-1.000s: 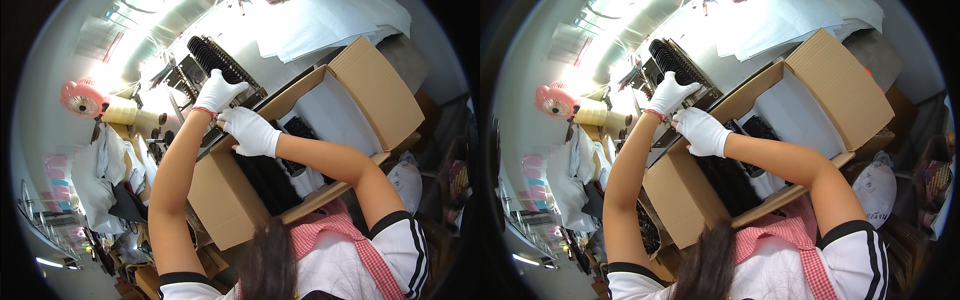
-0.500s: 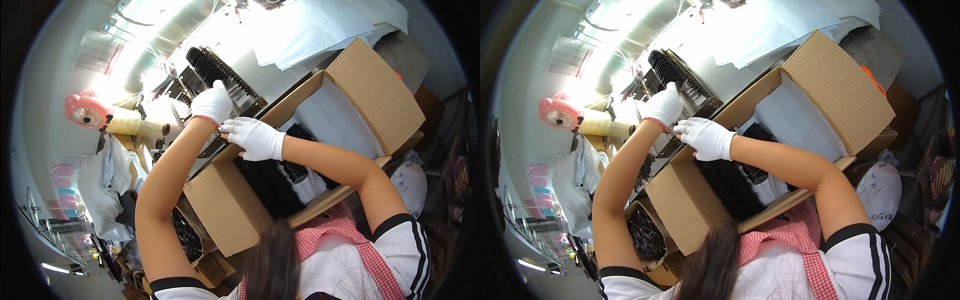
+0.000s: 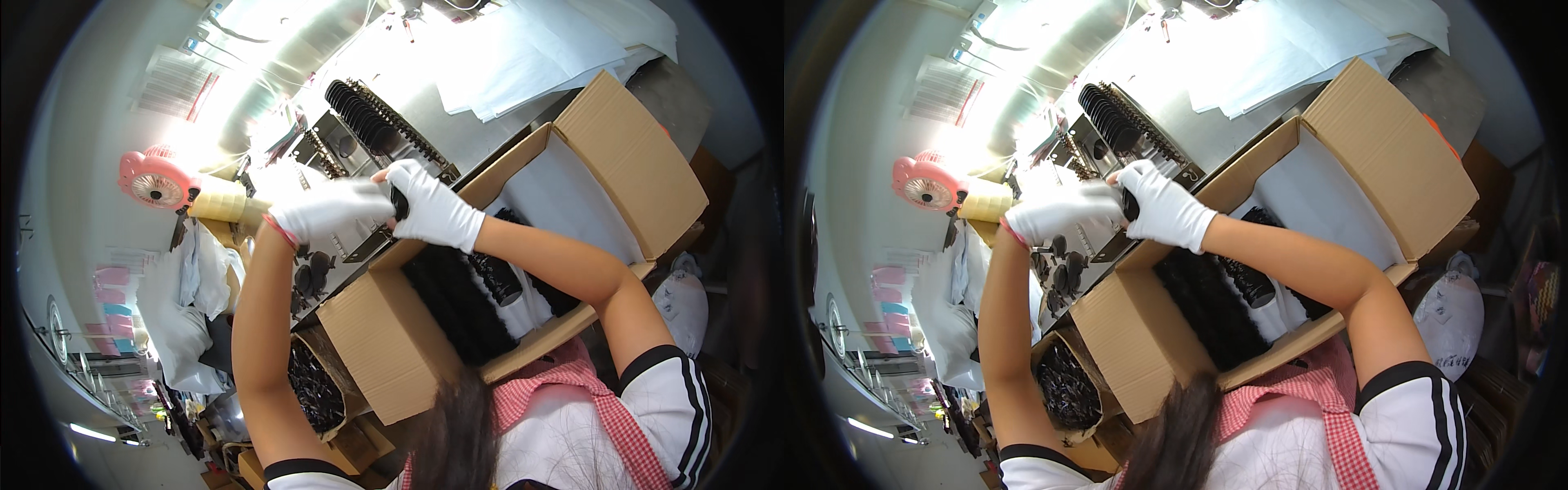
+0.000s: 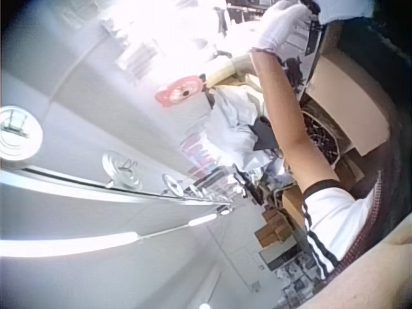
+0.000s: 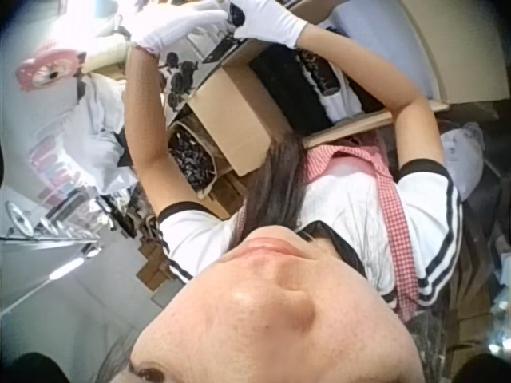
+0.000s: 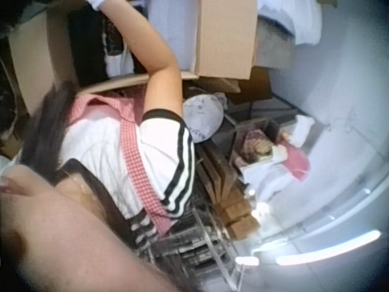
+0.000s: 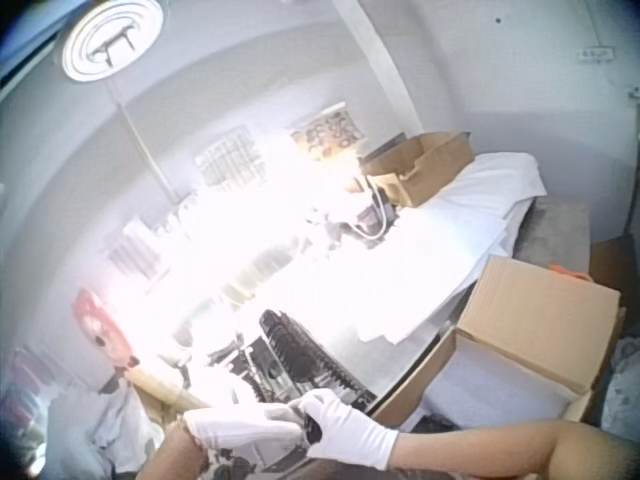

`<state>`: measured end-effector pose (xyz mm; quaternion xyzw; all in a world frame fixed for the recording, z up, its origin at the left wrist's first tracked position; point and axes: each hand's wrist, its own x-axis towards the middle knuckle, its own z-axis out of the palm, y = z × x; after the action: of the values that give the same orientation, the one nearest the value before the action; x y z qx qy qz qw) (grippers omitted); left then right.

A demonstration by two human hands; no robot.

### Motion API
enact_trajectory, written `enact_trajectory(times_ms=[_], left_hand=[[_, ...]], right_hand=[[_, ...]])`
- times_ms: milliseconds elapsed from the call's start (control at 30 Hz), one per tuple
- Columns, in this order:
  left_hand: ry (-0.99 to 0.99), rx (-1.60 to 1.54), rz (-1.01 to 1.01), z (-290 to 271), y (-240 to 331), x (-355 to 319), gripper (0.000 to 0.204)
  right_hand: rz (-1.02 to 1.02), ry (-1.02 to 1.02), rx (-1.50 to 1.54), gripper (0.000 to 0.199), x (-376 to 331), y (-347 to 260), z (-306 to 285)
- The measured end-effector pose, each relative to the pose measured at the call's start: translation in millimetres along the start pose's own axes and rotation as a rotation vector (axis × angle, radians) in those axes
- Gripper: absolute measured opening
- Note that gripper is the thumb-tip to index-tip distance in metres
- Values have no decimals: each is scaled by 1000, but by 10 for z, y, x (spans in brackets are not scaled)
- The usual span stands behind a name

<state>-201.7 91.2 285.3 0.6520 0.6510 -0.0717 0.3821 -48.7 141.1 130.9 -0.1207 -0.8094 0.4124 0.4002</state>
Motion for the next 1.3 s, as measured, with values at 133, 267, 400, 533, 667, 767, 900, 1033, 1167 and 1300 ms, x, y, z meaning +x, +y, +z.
enact_trajectory(times_ms=[133,267,400,533,667,767,900,1033,1167,1300], left_hand=[[699,-39,-122,-173,-529,611,65],[628,95,-240,-175,-882,1201,97],[750,-39,-189,-64,-894,1403,103],[657,-113,-252,-61,-739,1510,64],[481,-881,-466,-6,-552,1662,29],[573,-63,-178,-28,-485,1578,32],[542,604,-538,-93,-426,1280,39],[662,128,-355,-29,-463,892,35],[546,-552,-224,316,-542,675,33],[472,-251,-217,388,-522,558,38]], right_hand=[[26,-39,-191,61,123,205,-85],[57,-253,-238,57,209,280,-127],[107,-375,-179,54,240,307,-224],[45,-427,-161,59,253,308,-292],[49,-464,-159,62,268,290,-301],[90,-435,-123,64,273,300,-315],[182,-290,58,62,286,324,-327],[231,-30,202,64,297,279,-210],[210,125,100,95,320,187,6],[104,60,119,95,378,192,84]])
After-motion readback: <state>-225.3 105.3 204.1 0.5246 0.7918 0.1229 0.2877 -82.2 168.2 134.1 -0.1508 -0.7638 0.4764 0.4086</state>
